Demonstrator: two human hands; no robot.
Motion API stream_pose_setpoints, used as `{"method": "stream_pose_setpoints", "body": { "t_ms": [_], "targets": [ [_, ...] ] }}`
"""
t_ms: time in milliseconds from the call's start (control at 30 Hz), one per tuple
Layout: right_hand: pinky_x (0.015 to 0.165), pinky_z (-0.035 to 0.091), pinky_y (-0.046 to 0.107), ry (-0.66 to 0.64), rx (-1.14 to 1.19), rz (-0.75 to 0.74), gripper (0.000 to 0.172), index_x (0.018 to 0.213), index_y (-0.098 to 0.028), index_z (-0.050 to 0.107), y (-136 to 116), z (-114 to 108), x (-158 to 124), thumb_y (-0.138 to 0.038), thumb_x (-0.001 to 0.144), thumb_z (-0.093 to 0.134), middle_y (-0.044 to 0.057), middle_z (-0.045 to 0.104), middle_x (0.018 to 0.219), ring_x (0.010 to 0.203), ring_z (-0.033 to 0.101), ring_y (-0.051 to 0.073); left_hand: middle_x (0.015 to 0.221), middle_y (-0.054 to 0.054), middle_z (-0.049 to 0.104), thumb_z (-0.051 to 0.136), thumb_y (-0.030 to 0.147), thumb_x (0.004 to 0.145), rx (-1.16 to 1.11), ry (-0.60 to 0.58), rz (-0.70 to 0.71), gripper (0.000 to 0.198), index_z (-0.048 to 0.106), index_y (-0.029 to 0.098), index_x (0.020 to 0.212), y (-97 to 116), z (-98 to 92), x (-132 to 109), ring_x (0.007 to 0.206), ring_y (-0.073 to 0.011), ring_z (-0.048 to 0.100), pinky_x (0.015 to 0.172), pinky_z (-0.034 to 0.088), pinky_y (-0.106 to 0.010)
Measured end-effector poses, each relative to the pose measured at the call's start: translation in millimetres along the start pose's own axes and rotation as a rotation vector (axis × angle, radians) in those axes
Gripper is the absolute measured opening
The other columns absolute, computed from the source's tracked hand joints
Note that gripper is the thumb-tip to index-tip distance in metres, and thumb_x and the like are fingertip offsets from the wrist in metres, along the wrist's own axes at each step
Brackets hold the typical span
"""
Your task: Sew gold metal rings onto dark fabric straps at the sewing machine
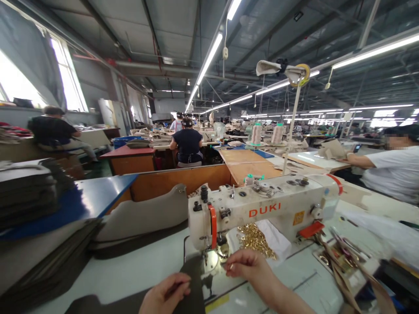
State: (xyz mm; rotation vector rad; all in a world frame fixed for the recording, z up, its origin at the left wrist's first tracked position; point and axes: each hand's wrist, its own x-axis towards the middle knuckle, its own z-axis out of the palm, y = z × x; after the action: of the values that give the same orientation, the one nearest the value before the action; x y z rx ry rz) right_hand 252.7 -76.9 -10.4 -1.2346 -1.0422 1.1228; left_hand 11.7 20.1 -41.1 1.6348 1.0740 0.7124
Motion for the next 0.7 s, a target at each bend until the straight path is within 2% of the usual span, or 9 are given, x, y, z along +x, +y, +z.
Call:
{"method": "stream_pose_setpoints", "body": {
  "t_ms": [100, 233, 367, 500, 700],
  "targets": [
    [0.07, 0.052, 0.032, -0.017, 0.139, 0.076, 0.044, 0.079, -0.017, 0.073, 3.9, 15.3, -2.5, -0.054, 0.056, 0.081, 0.007, 0.072, 0.077, 0.07, 0.068, 0.019, 0.071, 0.0, 0.073, 0.068, 0.05, 0.062, -0.055, 0.011, -0.026, 0.03, 0.07, 0.023, 0.074, 8.1, 2.4, -8.8, 0.07, -0.0216, 0.069, 0.064, 0.054, -0.026],
    [0.068, 0.053, 0.03, -0.069, 0.166, 0.096, 0.043, 0.077, -0.016, 0.073, 12.4, 34.9, -1.2, -0.052, 0.055, 0.082, 0.006, 0.071, 0.075, 0.068, 0.067, 0.018, 0.057, 0.0, 0.068, 0.07, 0.044, 0.063, -0.081, 0.032, -0.02, 0.026, 0.07, 0.019, 0.071, 17.8, 5.9, -17.6, 0.057, -0.0183, 0.064, 0.059, 0.051, -0.026],
    [0.065, 0.053, 0.03, -0.104, 0.18, 0.113, 0.046, 0.081, -0.015, 0.072, 23.6, 48.9, 1.9, -0.053, 0.056, 0.081, 0.006, 0.07, 0.071, 0.065, 0.067, 0.018, 0.055, 0.001, 0.065, 0.071, 0.036, 0.064, -0.135, 0.006, 0.001, 0.019, 0.069, 0.018, 0.071, 18.2, 6.7, -19.4, 0.053, -0.0152, 0.06, 0.055, 0.048, -0.024],
    [0.058, 0.051, 0.028, -0.109, 0.143, 0.113, 0.049, 0.08, -0.014, 0.071, 31.6, 57.2, 5.9, -0.057, 0.058, 0.078, 0.006, 0.069, 0.067, 0.058, 0.064, 0.015, 0.052, 0.003, 0.063, 0.07, 0.031, 0.066, -0.16, -0.004, 0.003, 0.013, 0.068, 0.019, 0.07, 13.5, 7.2, -18.1, 0.052, -0.014, 0.059, 0.055, 0.046, -0.023],
    [0.061, 0.05, 0.028, -0.112, 0.001, 0.087, 0.044, 0.078, -0.018, 0.074, 28.7, 64.7, 8.1, -0.059, 0.061, 0.074, 0.004, 0.068, 0.067, 0.064, 0.064, 0.017, 0.052, 0.003, 0.063, 0.069, 0.03, 0.063, -0.197, -0.003, -0.034, 0.012, 0.067, 0.019, 0.066, 22.5, 8.4, -20.2, 0.052, -0.0137, 0.058, 0.055, 0.045, -0.023]
  ]
}}
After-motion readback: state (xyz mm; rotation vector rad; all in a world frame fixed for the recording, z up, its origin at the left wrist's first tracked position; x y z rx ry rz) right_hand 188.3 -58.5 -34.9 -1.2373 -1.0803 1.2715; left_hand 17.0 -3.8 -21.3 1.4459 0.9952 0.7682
